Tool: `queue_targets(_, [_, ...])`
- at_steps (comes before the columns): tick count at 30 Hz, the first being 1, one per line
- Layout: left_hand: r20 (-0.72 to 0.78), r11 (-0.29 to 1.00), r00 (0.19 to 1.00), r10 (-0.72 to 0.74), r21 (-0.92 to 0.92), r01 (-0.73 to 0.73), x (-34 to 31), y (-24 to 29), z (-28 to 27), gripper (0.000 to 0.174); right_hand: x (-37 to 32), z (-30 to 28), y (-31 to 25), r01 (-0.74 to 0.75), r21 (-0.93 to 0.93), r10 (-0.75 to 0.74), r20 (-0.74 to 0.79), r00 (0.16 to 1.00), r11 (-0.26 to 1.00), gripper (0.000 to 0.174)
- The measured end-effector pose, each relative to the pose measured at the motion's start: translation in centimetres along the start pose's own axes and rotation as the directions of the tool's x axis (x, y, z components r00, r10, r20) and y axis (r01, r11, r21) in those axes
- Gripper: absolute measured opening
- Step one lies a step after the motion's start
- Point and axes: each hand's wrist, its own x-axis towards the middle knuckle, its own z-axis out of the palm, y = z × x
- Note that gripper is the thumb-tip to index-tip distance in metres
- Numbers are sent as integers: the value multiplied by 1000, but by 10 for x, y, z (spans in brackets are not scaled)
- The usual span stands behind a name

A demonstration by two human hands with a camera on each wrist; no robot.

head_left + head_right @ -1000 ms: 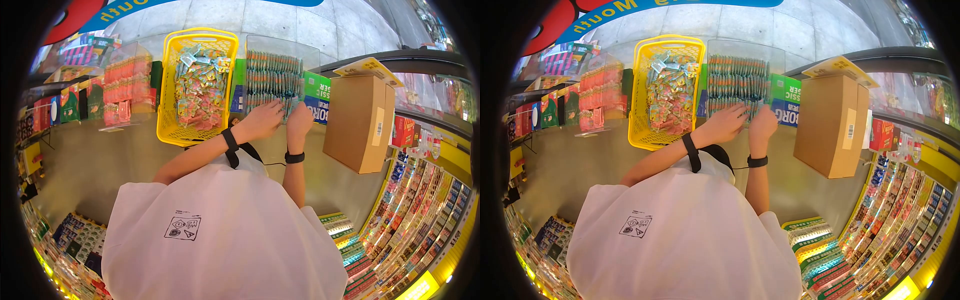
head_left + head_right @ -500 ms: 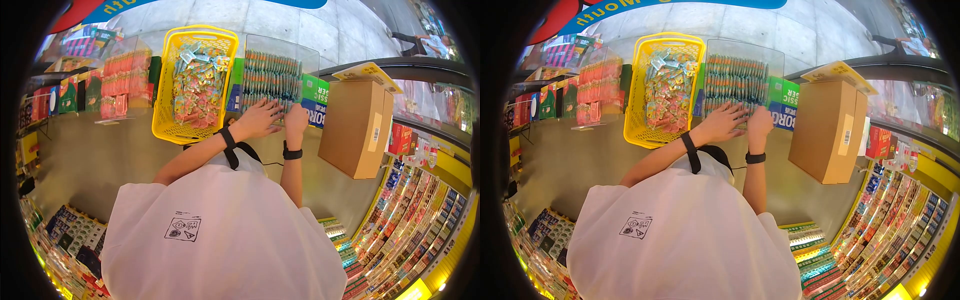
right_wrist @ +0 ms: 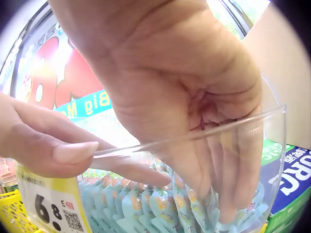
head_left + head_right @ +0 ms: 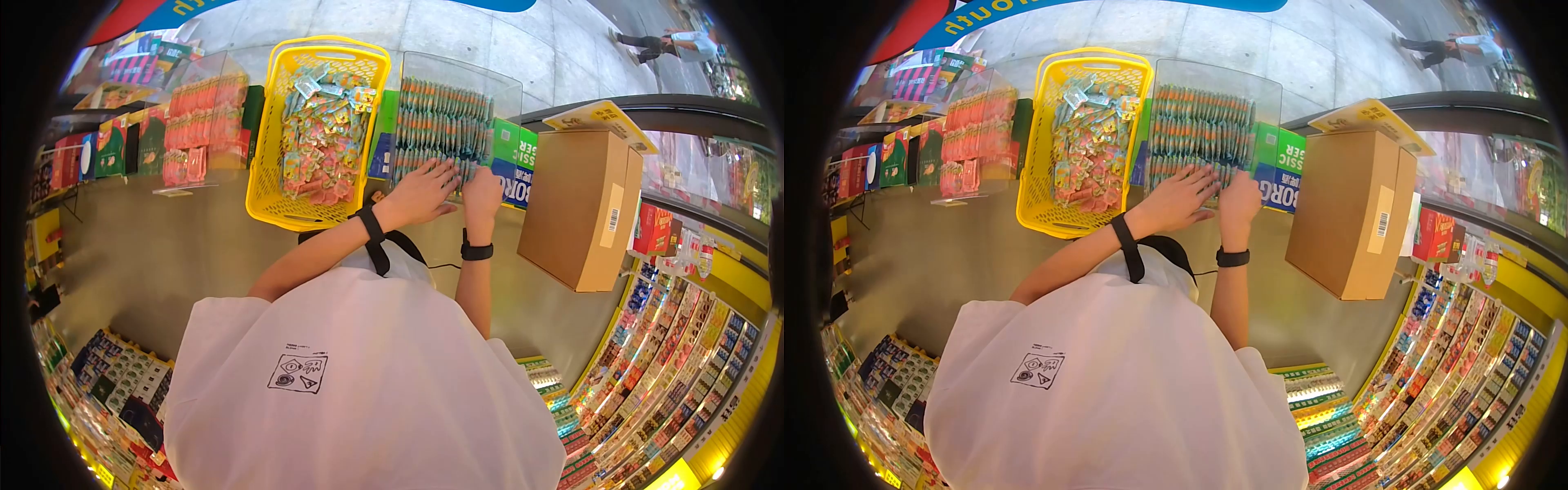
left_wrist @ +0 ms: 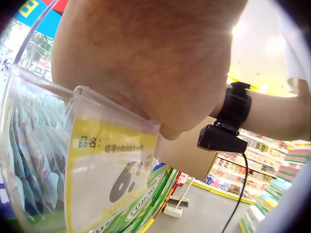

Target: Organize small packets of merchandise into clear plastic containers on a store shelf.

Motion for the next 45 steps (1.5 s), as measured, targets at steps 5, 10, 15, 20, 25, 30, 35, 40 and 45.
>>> queue_targets(5, [-23, 1000, 1000, -3, 7, 3, 2, 4, -14, 65, -2, -2, 6, 31, -4, -31, -48, 998, 1000, 18])
queue_targets(10, [-136, 1000, 991, 0, -18, -3, 6, 12, -39, 58, -7, -15, 2, 66, -21, -68, -103, 992, 998, 14])
queue_targets(15, [-203, 992, 979, -28, -130, 1, 5, 14, -69, 36, -15, -30, -6, -13, -52, 10, -65, 998, 999, 16])
queue_targets(20, [-317, 977, 946, -70, -212, 2, -5, -1, -94, 18, -32, -61, -46, 51, 22, -45, -195, 980, 998, 15])
queue_targets(25, [-371, 967, 911, -182, -237, 97, -32, -23, -125, 14, -53, -88, -105, 201, 216, -144, -256, 956, 955, 14])
queue_targets(30, [-282, 896, 871, -403, -312, 314, -76, -63, -129, 12, -71, -81, -174, 506, 401, -348, -405, 846, 764, 9])
queue_targets(35, [-336, 821, 790, -513, -459, 338, -129, -134, -76, 27, -66, -7, -226, 591, 486, -495, -325, 806, 644, 8])
queue_targets(40, [-135, 724, 758, -638, -441, 531, -175, -200, -17, 33, -48, 93, -253, 561, 484, -556, -172, 814, 672, 9])
queue_targets(45, [128, 550, 636, -761, -394, 737, -203, -242, 36, 49, -41, 151, -274, 393, 613, -553, 88, 828, 686, 19])
